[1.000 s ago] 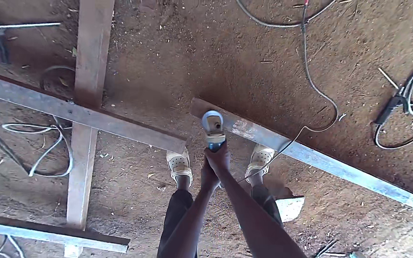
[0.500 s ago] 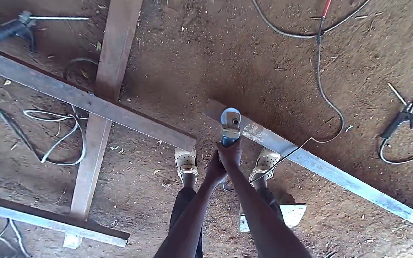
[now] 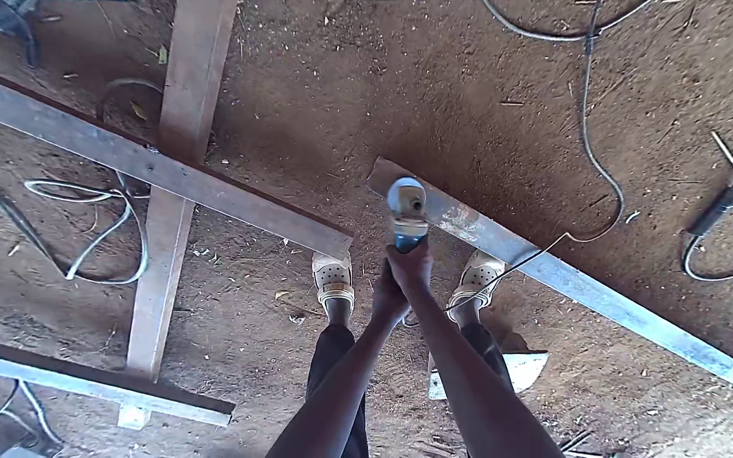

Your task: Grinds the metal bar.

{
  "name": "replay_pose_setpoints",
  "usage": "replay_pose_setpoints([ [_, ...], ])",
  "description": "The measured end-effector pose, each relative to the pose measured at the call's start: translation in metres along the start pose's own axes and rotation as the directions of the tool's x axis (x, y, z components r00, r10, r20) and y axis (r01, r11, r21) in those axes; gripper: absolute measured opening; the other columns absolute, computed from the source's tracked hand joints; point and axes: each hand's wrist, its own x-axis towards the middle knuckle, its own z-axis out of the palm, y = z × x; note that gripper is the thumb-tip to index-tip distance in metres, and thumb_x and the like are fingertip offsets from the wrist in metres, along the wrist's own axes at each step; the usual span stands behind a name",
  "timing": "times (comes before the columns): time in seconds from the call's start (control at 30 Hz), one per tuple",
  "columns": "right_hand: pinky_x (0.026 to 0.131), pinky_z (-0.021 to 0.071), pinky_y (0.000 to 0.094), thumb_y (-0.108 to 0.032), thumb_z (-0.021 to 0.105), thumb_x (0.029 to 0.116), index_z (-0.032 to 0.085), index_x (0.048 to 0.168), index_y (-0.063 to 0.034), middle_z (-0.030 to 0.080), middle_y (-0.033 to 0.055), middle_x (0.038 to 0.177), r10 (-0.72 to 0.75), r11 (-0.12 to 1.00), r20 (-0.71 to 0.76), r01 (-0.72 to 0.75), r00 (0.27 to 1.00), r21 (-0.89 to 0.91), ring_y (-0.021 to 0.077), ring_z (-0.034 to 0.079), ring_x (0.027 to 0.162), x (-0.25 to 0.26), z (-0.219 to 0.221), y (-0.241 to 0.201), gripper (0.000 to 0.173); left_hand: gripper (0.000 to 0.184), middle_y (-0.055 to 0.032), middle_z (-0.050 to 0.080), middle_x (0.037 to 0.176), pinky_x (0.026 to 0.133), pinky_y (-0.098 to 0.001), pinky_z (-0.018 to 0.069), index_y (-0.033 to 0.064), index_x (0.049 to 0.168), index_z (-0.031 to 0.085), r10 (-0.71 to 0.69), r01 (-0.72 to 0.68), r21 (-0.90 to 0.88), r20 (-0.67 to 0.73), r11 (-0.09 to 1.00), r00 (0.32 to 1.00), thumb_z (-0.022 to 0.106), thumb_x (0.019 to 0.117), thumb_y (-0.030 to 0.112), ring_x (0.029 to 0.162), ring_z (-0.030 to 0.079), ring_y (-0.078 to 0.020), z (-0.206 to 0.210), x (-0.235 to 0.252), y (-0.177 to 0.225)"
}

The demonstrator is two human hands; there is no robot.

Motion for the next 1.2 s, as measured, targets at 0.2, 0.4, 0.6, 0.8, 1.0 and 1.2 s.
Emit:
replay_pose_setpoints([
  [0.2,0.070,0.0575,0.0495,-0.030,0.081,0.0811,0.056,0.132,-0.0090,0.069,0.0133,0.103,0.230,0.795,-0.001,-0.187,0.973,0.577,0.0261,0.068,0.086,-0.019,-0.083,0.057,0.061,0.028,-0.0267,0.064,0.120,0.098,-0.0438,0.0485,-0.0103,0.122,0.064,0.308,-0.422,0.112,0.521,0.900,0.796,0.066,0.0971,0.004,0.110,0.061,-0.0323,0.025,0.009,0.041],
  [0.4,0.073,0.0633,0.0404,-0.031,0.066,0.0894,0.060,0.124,-0.0160,0.072,0.0060,0.100,0.049,0.420,0.111,-0.121,0.993,0.900,0.0191,0.073,0.084,-0.066,-0.217,0.099,0.039,0.029,-0.0309,0.059,0.128,0.101,-0.0439,0.0466,-0.0130,0.127,0.059,0.391,-0.387,-0.137,0.577,0.912,0.717,0.058,0.1027,0.001,0.115,0.058,-0.0341,0.079,-0.008,0.041],
  [0.6,0.073,0.0615,0.0380,-0.034,0.078,0.0798,0.064,0.123,-0.0113,0.067,0.0067,0.093,-0.294,-0.066,0.083,-0.107,0.952,0.992,0.0197,0.070,0.081,-0.101,-0.292,0.106,0.051,0.042,-0.0103,0.065,0.098,0.066,-0.0282,0.0548,0.0055,0.136,0.050,0.578,-0.324,-0.490,0.564,0.809,0.590,0.063,0.0997,0.022,0.077,0.064,-0.0124,0.165,-0.040,0.117],
  [0.8,0.070,0.0605,0.0365,-0.032,0.081,0.0780,0.063,0.123,-0.0089,0.066,0.0059,0.091,-0.375,-0.104,-0.002,-0.041,0.927,0.994,0.0191,0.068,0.078,-0.092,-0.360,0.147,0.054,0.034,-0.0032,0.061,0.086,0.046,-0.0245,0.0407,0.0123,0.140,0.055,0.515,-0.424,-0.705,-0.096,0.569,0.852,0.051,0.1062,0.014,0.055,0.048,-0.0080,0.087,0.008,0.155],
  [1.0,0.081,0.0626,0.0396,-0.037,0.072,0.0865,0.067,0.114,-0.0149,0.071,0.0046,0.097,-0.265,-0.052,-0.066,0.054,0.962,0.997,0.0184,0.072,0.089,-0.070,-0.348,0.164,0.036,0.027,-0.0033,0.062,0.089,0.055,-0.0278,0.0509,0.0070,0.132,0.060,0.310,-0.786,-0.357,-0.775,0.505,0.551,0.049,0.1071,0.013,0.063,0.056,-0.0107,-0.032,0.017,0.069],
  [1.2,0.083,0.0631,0.0406,-0.035,0.074,0.0858,0.067,0.115,-0.0160,0.071,0.0049,0.099,-0.265,-0.065,-0.011,-0.007,0.964,0.998,0.0190,0.073,0.090,-0.078,-0.264,0.141,0.036,0.040,-0.0090,0.055,0.095,0.056,-0.0347,0.0475,0.0085,0.145,0.048,-0.098,-0.669,-0.520,-0.822,0.532,0.560,0.047,0.1049,0.008,0.064,0.050,-0.0151,-0.071,0.090,0.017],
])
